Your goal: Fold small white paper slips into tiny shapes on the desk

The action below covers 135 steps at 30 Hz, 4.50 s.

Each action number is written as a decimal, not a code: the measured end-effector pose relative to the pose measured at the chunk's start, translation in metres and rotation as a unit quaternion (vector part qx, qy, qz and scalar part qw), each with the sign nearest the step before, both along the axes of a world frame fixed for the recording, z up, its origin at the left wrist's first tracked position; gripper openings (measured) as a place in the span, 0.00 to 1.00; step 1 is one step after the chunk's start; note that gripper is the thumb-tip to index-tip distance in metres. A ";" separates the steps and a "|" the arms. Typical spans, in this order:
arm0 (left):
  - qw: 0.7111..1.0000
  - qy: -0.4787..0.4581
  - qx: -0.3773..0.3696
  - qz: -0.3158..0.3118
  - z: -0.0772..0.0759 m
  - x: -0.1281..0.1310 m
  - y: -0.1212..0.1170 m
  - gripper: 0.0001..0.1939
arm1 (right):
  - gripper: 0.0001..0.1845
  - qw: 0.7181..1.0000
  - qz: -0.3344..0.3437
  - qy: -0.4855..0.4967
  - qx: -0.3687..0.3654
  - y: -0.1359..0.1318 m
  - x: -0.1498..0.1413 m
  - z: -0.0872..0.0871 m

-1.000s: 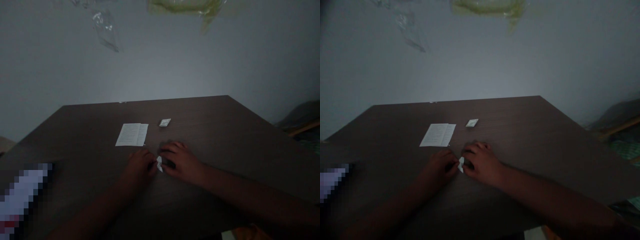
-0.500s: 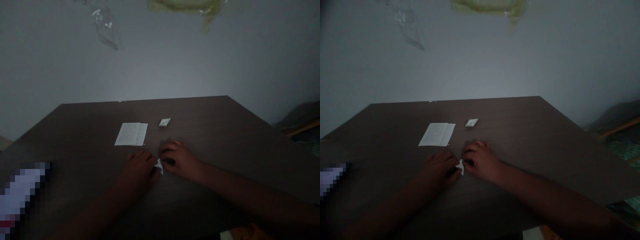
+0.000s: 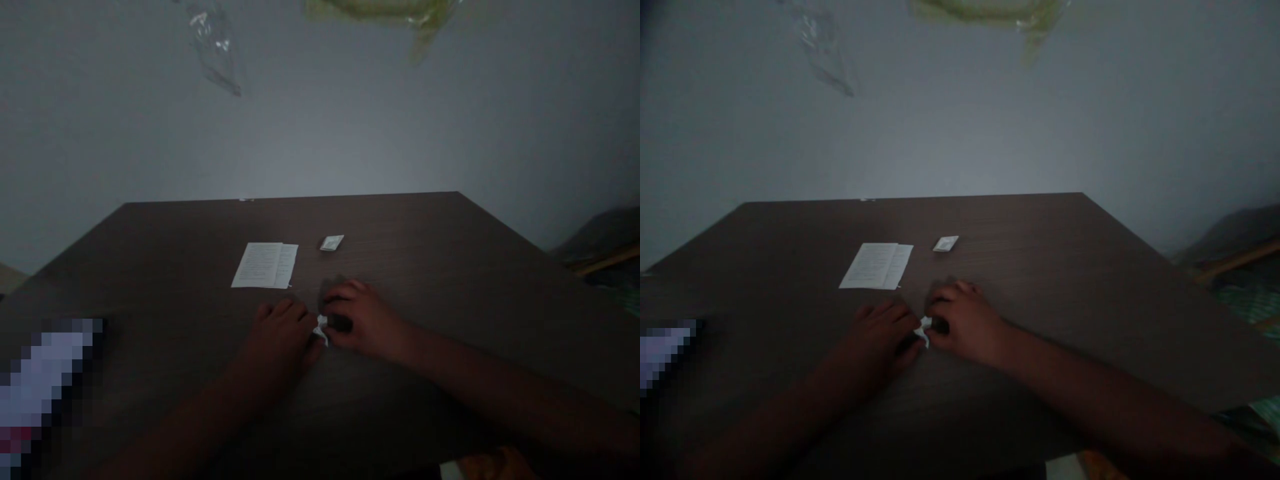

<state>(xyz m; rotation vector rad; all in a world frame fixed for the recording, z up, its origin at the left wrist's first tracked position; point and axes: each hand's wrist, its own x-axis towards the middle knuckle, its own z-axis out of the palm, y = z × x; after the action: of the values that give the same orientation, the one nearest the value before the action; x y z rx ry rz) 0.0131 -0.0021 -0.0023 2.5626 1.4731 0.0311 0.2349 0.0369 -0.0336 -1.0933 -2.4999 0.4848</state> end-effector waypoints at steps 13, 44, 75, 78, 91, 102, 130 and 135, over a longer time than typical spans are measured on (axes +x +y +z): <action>1.000 0.014 -0.027 -0.002 0.013 0.004 -0.005 0.07 | 0.32 1.000 0.014 -0.021 0.000 -0.010 0.002 0.008; 0.990 -0.137 -0.034 0.016 -0.019 -0.008 0.006 0.14 | 0.05 0.991 0.078 -0.071 0.084 0.004 0.010 0.003; 0.992 -0.116 -0.004 -0.048 -0.026 -0.010 0.007 0.12 | 0.04 0.997 -0.064 0.036 -0.015 -0.001 -0.004 -0.010; 0.991 -0.123 -0.004 -0.046 -0.025 -0.009 0.006 0.14 | 0.05 0.997 -0.075 0.031 -0.010 0.000 -0.007 -0.010; 0.997 -0.028 0.057 -0.038 -0.019 -0.004 -0.004 0.12 | 0.04 0.997 -0.064 0.021 -0.023 -0.002 -0.005 -0.005; 0.993 -0.056 0.102 -0.028 -0.041 -0.007 -0.004 0.10 | 0.10 0.996 -0.080 0.014 -0.042 -0.003 -0.008 -0.001; 0.991 -0.104 0.079 -0.012 -0.050 -0.010 0.001 0.07 | 0.10 0.997 -0.063 -0.001 -0.038 0.000 -0.004 0.001; 0.992 -0.107 0.071 -0.020 -0.043 -0.010 0.000 0.06 | 0.11 0.992 -0.117 -0.027 -0.037 0.005 -0.009 0.002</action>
<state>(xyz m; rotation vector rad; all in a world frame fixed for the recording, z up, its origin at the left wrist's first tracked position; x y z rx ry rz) 0.0034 -0.0021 -0.0458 2.5988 1.3859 0.4051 0.2262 0.0419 -0.0317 -1.4241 -2.3734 0.4880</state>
